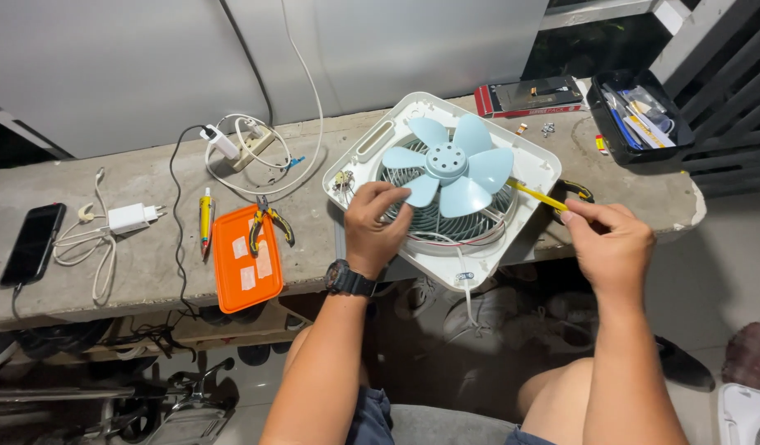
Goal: The person uses a small tool to clean the blades of a portable fan and then removes the blade assembly from the housing.
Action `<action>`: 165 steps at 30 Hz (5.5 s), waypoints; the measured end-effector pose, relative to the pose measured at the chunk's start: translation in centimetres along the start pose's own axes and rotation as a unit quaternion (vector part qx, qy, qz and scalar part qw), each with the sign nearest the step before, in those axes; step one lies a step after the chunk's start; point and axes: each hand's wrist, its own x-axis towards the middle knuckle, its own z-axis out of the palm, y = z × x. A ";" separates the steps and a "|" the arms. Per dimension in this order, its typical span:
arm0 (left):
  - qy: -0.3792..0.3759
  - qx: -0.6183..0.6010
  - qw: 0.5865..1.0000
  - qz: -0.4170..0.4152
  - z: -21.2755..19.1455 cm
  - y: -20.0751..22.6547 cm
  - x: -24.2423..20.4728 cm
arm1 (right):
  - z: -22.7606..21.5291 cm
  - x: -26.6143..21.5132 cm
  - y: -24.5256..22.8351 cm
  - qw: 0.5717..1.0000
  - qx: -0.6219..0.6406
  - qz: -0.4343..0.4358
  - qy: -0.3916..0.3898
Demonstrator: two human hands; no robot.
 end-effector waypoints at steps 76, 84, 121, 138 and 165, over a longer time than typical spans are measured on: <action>-0.021 -0.005 0.977 -0.212 0.7 -7.3 0.0 | 0.8 -1.0 -4.7 0.991 0.036 -0.126 0.028; -0.011 0.000 0.979 -0.204 0.8 -8.0 -0.7 | -0.4 -1.3 -5.6 0.992 0.040 -0.120 0.016; 0.000 -0.010 0.985 -0.173 0.8 -7.8 -1.0 | 0.1 -2.4 -7.0 0.976 0.041 -0.211 -0.030; 0.014 -0.007 0.990 -0.138 0.9 -7.4 -0.7 | 0.1 -2.5 -7.6 0.968 0.007 -0.249 -0.026; 0.007 -0.008 0.990 -0.139 1.1 -7.8 -0.9 | 0.6 -2.9 -6.5 0.977 -0.026 -0.168 -0.130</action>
